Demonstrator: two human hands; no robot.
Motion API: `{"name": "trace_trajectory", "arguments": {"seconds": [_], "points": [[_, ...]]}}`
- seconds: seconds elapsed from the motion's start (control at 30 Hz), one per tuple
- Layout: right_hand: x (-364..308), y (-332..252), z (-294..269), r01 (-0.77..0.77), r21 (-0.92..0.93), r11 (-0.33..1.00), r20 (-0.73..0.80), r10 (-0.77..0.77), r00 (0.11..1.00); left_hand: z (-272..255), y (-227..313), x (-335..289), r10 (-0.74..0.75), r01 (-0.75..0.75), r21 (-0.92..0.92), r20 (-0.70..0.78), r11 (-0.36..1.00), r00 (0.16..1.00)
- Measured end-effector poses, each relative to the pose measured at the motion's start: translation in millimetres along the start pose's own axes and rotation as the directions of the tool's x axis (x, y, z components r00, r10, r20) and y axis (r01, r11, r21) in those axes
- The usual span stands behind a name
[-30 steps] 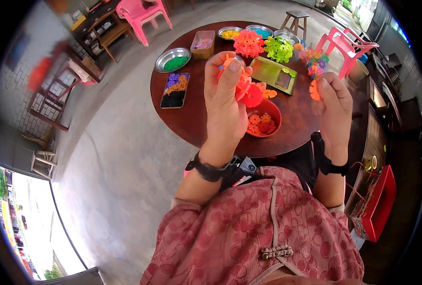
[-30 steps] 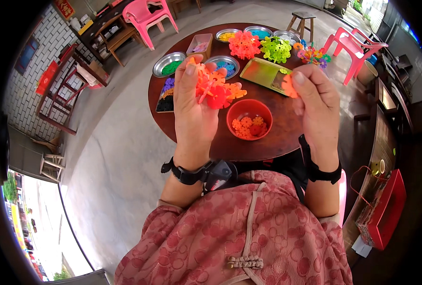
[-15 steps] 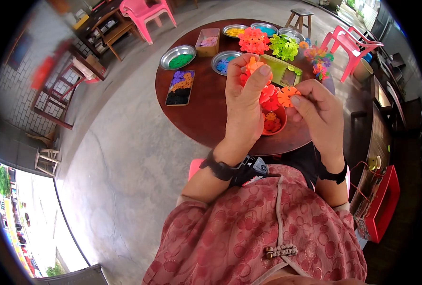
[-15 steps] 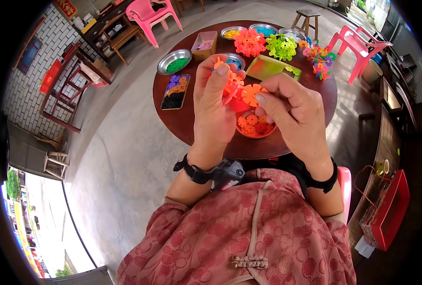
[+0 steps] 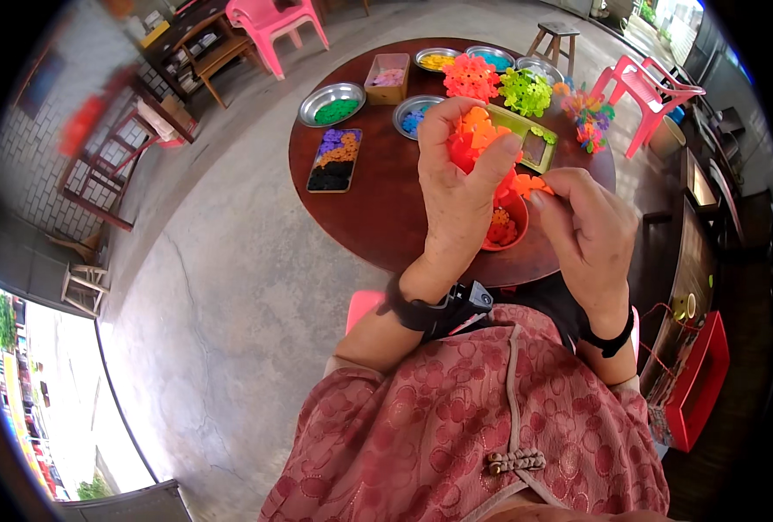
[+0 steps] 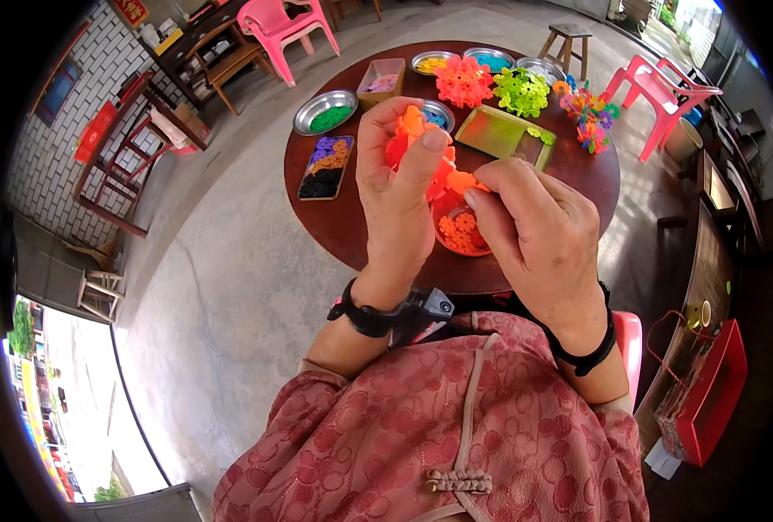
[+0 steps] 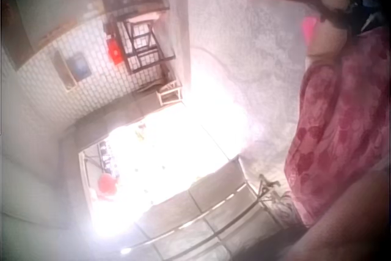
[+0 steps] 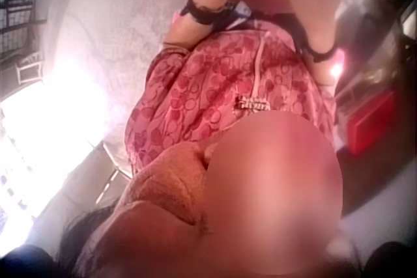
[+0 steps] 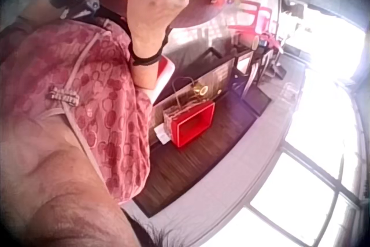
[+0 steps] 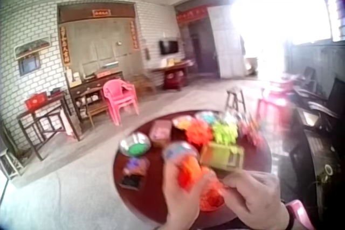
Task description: Assembling interlocking star-shaped toy blocks at a table.
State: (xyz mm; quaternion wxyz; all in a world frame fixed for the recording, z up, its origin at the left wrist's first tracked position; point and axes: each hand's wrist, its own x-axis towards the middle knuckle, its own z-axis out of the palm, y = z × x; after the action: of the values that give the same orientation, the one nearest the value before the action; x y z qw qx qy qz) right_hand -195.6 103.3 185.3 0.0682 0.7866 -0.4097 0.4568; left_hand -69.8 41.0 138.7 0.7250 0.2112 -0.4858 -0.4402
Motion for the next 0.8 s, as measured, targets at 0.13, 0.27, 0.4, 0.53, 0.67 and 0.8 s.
{"name": "trace_trajectory", "arguments": {"seconds": [0.13,0.27,0.4,0.53,0.67,0.8], "points": [[-2,-1,1,-0.026,0.077,0.997,-0.025,0.028,0.999,5,10,-2,-0.051,0.050,-0.148,-0.005,0.988,0.999],[-6,-2,-2,-0.102,0.125,0.987,-0.056,0.110,0.992,3,9,-1,-0.001,0.000,-0.112,-0.004,0.994,1.000],[-7,-2,-2,-0.101,0.145,0.984,-0.064,0.111,0.992,-5,-1,4,-0.129,0.197,-0.485,0.170,0.852,0.977],[-14,-2,-6,-0.142,0.191,0.971,-0.076,0.159,0.984,-4,-1,3,-0.191,0.331,-0.588,0.289,0.738,0.938],[-12,-6,-9,-0.034,0.232,0.972,-0.122,0.064,0.990,-5,-5,6,0.011,0.228,-0.528,0.410,0.818,0.912],[-10,-5,-7,-0.028,0.235,0.971,-0.116,0.057,0.992,-5,0,3,0.105,0.113,-0.428,0.453,0.897,0.886]]}}
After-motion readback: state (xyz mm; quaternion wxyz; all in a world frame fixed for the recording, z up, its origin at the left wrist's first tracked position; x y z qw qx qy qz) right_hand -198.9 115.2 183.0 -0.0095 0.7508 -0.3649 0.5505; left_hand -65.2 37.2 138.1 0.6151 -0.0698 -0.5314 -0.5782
